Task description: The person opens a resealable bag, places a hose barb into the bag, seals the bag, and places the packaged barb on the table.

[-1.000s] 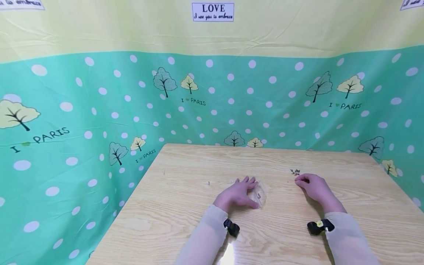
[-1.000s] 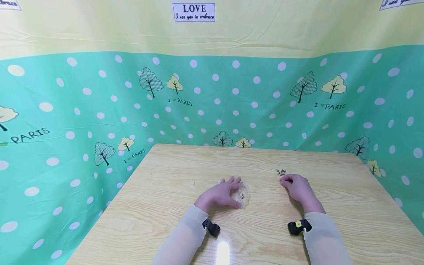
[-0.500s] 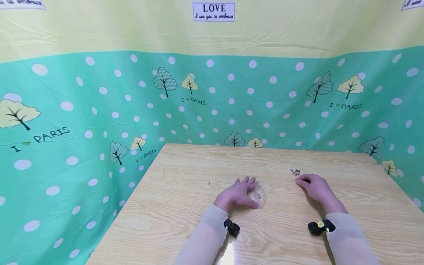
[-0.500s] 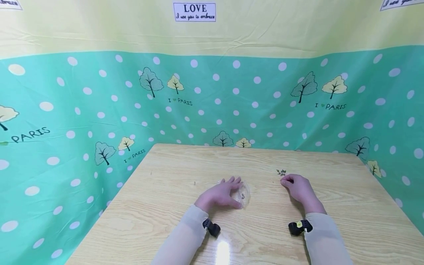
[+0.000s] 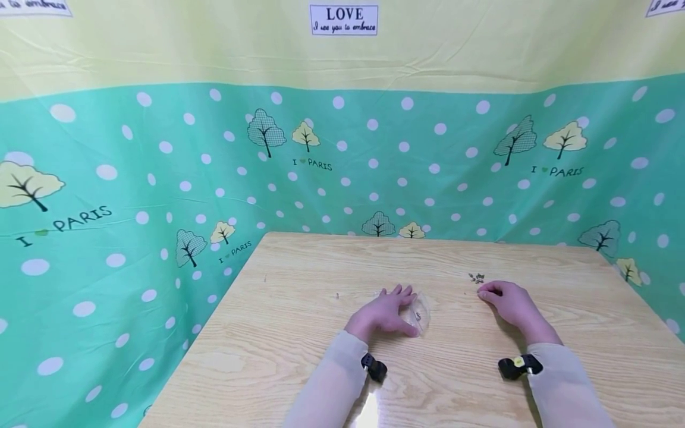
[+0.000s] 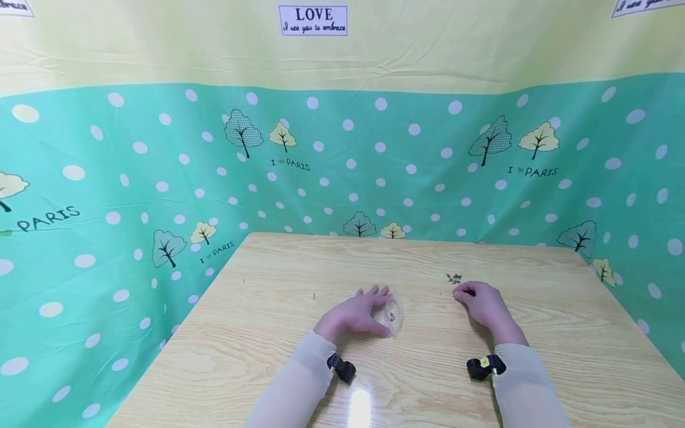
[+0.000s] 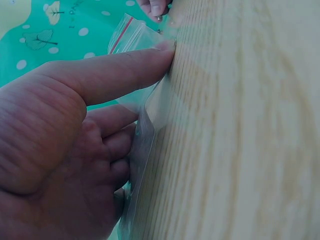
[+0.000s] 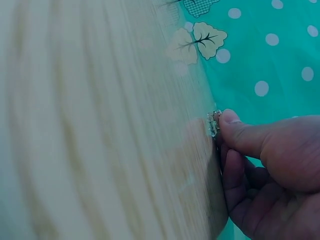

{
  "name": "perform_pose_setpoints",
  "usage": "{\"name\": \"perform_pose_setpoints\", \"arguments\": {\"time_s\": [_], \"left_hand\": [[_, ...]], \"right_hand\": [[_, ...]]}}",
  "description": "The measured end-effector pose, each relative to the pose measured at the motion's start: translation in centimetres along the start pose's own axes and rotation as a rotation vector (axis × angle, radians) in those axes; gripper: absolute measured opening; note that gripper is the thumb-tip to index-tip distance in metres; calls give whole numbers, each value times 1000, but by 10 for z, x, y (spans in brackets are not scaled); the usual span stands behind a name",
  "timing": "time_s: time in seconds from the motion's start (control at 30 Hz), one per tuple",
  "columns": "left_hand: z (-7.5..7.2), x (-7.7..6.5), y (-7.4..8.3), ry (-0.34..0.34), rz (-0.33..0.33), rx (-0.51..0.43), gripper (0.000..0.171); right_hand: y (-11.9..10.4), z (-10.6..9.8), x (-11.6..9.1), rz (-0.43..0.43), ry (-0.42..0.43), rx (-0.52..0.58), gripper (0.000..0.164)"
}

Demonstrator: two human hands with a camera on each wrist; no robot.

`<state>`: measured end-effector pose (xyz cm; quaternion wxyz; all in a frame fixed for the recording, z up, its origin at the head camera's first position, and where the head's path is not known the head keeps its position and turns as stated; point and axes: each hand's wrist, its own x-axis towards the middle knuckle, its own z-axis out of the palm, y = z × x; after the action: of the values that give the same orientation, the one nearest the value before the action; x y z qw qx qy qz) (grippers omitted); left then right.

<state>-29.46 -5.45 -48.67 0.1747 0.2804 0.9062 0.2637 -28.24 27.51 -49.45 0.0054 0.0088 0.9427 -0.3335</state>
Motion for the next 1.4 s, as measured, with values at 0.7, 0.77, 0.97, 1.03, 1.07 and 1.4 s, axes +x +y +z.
{"name": "perform_pose_setpoints", "arguments": {"time_s": [0.7,0.77,0.97,1.03,1.07,1.4], "left_hand": [[-2,0,0,-2,-3,-10,92],[-2,0,0,-2,-2,-13,92],[0,0,-1,3,-5,-9,94],[0,0,-1,6,-10,-10,95],[0,0,-1,8,-12,-14,95],[3,-2,-1,11,-9,-26,96]], "right_hand": [[0,-3,-1,20,-3,18,38],[0,-2,-1,22,-5,26,39],[3,-1,-2,15,-6,38,39],[2,-1,-2,15,-4,40,39],[2,0,-2,16,-4,41,39],[2,0,-4,14,-6,43,36]]}}
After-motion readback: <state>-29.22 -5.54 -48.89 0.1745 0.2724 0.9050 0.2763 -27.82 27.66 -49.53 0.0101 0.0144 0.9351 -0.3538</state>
